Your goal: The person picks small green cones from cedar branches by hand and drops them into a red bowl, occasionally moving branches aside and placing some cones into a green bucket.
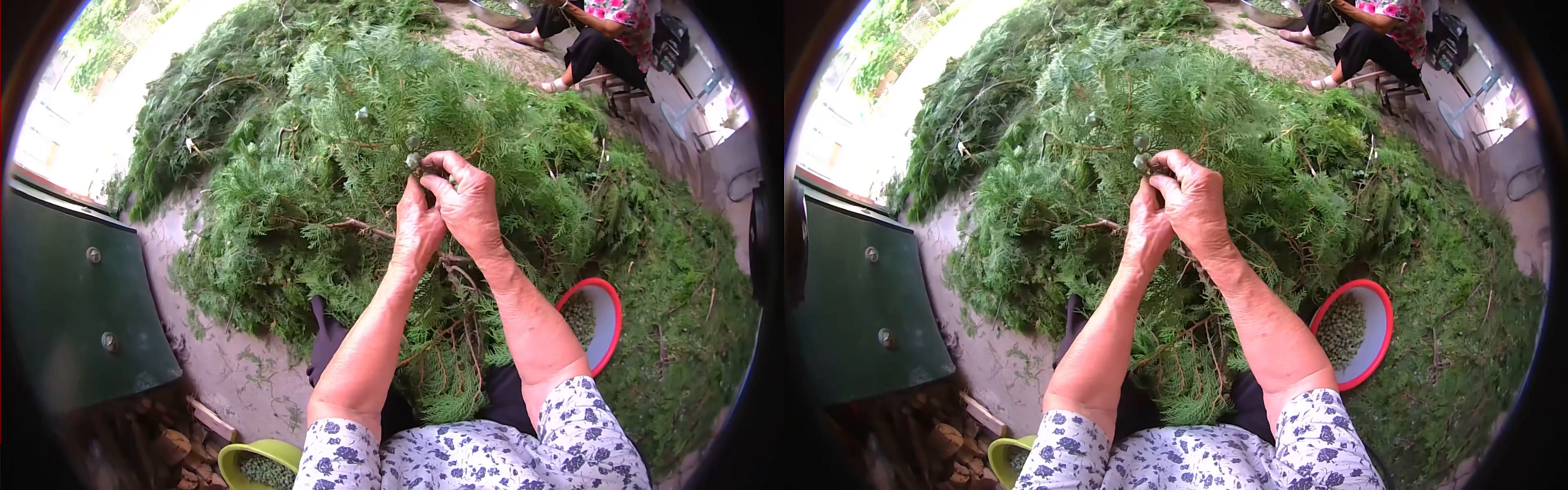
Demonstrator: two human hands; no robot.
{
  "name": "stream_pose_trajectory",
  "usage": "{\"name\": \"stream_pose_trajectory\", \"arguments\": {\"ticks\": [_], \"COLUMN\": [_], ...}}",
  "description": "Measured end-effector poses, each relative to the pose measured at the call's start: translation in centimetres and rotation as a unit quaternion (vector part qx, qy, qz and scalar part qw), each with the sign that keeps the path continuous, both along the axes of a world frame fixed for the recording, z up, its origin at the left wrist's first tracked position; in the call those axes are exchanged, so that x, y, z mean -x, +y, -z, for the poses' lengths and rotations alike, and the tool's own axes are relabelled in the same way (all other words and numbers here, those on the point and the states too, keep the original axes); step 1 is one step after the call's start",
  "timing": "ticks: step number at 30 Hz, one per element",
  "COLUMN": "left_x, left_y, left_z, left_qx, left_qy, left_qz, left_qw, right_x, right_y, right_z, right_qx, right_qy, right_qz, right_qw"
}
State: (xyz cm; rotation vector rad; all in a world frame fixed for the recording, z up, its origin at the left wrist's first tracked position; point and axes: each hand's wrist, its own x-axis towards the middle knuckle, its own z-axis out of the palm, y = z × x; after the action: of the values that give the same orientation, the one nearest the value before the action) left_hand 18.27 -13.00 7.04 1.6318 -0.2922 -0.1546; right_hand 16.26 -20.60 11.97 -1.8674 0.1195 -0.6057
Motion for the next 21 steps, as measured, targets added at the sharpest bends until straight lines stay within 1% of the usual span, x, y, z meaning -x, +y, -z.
{"name": "stream_pose_trajectory", "arguments": {"ticks": [2,3,4,5,6,7,8,9,10,11,12,13,15,17,19,21], "left_x": [0.1,0.2,0.2,-0.2,-0.6,-0.5,-0.3,-0.2,-0.3,-0.5,-0.8,-1.1,-1.3,-1.3,-1.2,-1.2], "left_y": [0.7,1.0,1.3,1.8,2.1,2.1,2.3,2.3,2.5,2.7,3.0,3.3,3.3,3.1,3.0,2.9], "left_z": [-1.4,-2.3,-2.6,-2.2,-1.8,-1.8,-1.9,-2.0,-2.1,-2.4,-2.5,-2.2,-1.7,-1.8,-1.8,-2.0], "left_qx": [0.091,0.157,0.167,0.183,0.198,0.198,0.231,0.263,0.263,0.276,0.291,0.251,0.238,0.212,0.198,0.186], "left_qy": [0.079,0.101,0.084,0.093,0.103,0.103,0.108,0.114,0.114,0.14,0.166,0.144,0.134,0.114,0.107,0.099], "left_qz": [0.019,0.021,0.01,0.031,0.052,0.052,0.045,0.037,0.036,0.044,0.052,0.055,0.039,0.0,-0.009,-0.019], "left_qw": [0.993,0.982,0.982,0.978,0.973,0.973,0.966,0.957,0.957,0.95,0.941,0.956,0.961,0.971,0.974,0.977], "right_x": [-0.1,-0.2,-0.3,-0.3,-0.3,-0.3,-0.2,-0.2,-0.1,-0.1,0.0,0.0,0.0,0.0,0.1,0.2], "right_y": [-0.6,-0.8,-1.1,-1.3,-1.3,-1.4,-1.2,-1.3,-1.4,-1.6,-1.7,-1.9,-2.3,-2.2,-2.6,-3.2], "right_z": [0.1,0.1,0.0,0.0,0.0,-0.1,-0.1,-0.2,-0.4,-0.6,-0.7,-0.9,-0.8,-1.0,-0.9,-0.6], "right_qx": [-0.01,-0.062,-0.115,-0.115,-0.145,-0.175,-0.204,-0.205,-0.245,-0.285,-0.285,-0.297,-0.323,-0.337,-0.353,-0.499], "right_qy": [0.007,0.033,0.059,0.059,0.069,0.078,0.087,0.087,0.1,0.113,0.114,0.125,0.152,0.153,0.155,0.138], "right_qz": [-0.019,-0.038,-0.056,-0.056,-0.073,-0.09,-0.106,-0.107,-0.125,-0.142,-0.142,-0.156,-0.183,-0.191,-0.198,-0.269], "right_qw": [1.0,0.997,0.99,0.99,0.984,0.977,0.969,0.969,0.956,0.941,0.941,0.934,0.916,0.909,0.901,0.812]}}
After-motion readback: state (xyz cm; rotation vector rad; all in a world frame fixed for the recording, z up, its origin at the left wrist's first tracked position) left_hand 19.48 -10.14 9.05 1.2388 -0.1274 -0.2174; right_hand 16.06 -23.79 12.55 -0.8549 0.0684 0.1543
